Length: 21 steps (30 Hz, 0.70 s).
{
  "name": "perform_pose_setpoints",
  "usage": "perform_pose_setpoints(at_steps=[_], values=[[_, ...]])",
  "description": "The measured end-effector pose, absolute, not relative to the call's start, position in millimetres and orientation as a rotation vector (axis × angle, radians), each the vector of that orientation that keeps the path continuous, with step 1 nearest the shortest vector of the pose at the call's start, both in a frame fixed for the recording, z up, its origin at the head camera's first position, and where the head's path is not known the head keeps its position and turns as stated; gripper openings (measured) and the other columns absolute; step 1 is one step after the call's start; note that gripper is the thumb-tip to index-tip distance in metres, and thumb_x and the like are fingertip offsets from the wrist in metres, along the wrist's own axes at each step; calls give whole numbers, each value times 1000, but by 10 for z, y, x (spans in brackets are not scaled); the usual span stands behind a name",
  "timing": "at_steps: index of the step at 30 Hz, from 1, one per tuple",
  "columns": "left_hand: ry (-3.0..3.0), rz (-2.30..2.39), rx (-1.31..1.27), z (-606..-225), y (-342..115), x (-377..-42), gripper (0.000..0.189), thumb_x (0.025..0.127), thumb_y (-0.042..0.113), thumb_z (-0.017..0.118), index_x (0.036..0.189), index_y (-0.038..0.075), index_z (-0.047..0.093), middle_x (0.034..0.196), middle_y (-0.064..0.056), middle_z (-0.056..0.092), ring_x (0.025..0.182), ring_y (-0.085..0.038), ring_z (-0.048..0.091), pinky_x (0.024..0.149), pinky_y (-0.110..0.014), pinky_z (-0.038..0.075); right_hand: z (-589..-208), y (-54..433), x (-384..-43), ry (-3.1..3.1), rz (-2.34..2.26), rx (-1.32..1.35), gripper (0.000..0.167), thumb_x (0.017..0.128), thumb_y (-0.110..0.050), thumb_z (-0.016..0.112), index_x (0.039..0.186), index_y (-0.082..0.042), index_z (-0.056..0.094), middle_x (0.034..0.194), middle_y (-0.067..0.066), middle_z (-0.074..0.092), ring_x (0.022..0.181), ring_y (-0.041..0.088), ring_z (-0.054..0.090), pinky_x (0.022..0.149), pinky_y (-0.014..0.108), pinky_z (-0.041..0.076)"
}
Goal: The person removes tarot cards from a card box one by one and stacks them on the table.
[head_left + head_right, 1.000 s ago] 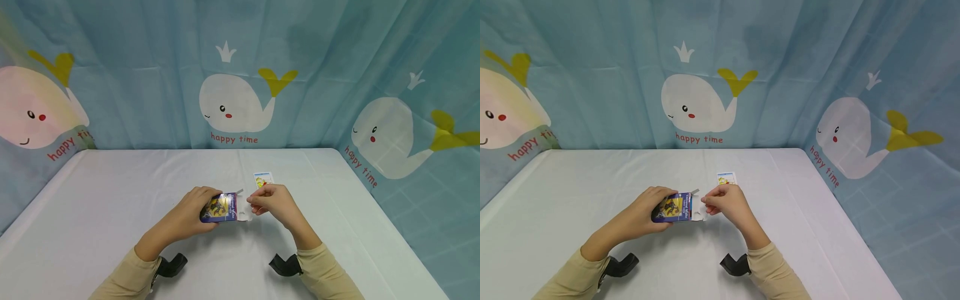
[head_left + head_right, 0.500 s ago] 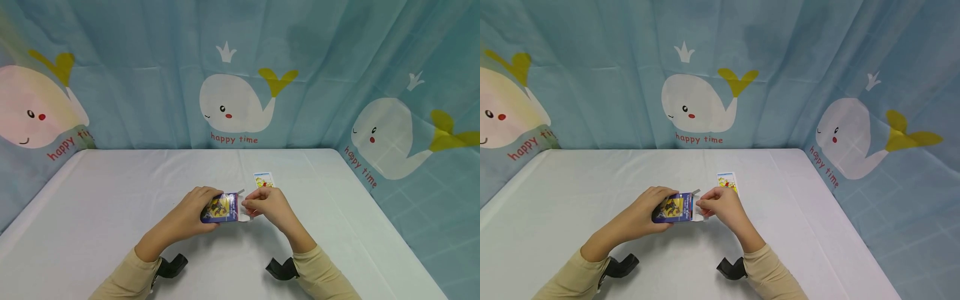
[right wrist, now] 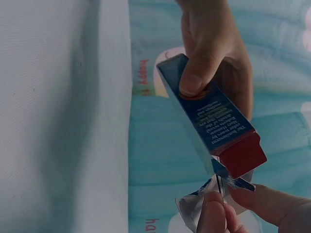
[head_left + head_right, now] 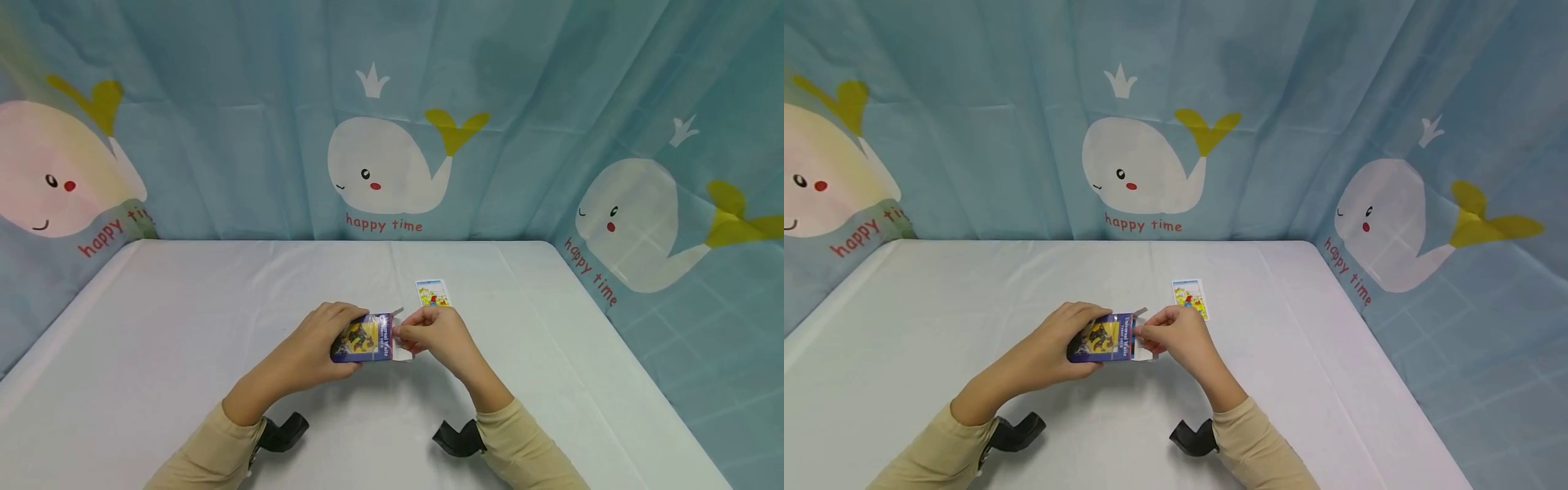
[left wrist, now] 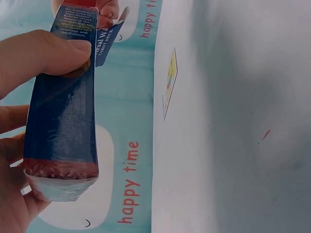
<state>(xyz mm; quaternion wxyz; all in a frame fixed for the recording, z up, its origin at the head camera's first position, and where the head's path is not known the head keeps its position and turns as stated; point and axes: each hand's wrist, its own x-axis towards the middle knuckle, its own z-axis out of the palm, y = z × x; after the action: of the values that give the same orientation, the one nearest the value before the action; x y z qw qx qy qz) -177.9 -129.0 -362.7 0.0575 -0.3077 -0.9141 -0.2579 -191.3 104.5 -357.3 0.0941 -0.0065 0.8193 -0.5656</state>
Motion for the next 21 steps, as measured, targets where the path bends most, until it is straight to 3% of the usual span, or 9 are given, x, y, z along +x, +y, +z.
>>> perform_pose_setpoints(at_steps=[21], values=[[-2750,-771,-941,-3622,-1275,-1765,71,76,24,85,137,7,54,134,-8,58,119,-25,52,100,-49,45,-3554,1035,-1912,2463,-1629,0,17,83,-16,78,84,-1,72,74,6,72,63,13,66,65,30,59]])
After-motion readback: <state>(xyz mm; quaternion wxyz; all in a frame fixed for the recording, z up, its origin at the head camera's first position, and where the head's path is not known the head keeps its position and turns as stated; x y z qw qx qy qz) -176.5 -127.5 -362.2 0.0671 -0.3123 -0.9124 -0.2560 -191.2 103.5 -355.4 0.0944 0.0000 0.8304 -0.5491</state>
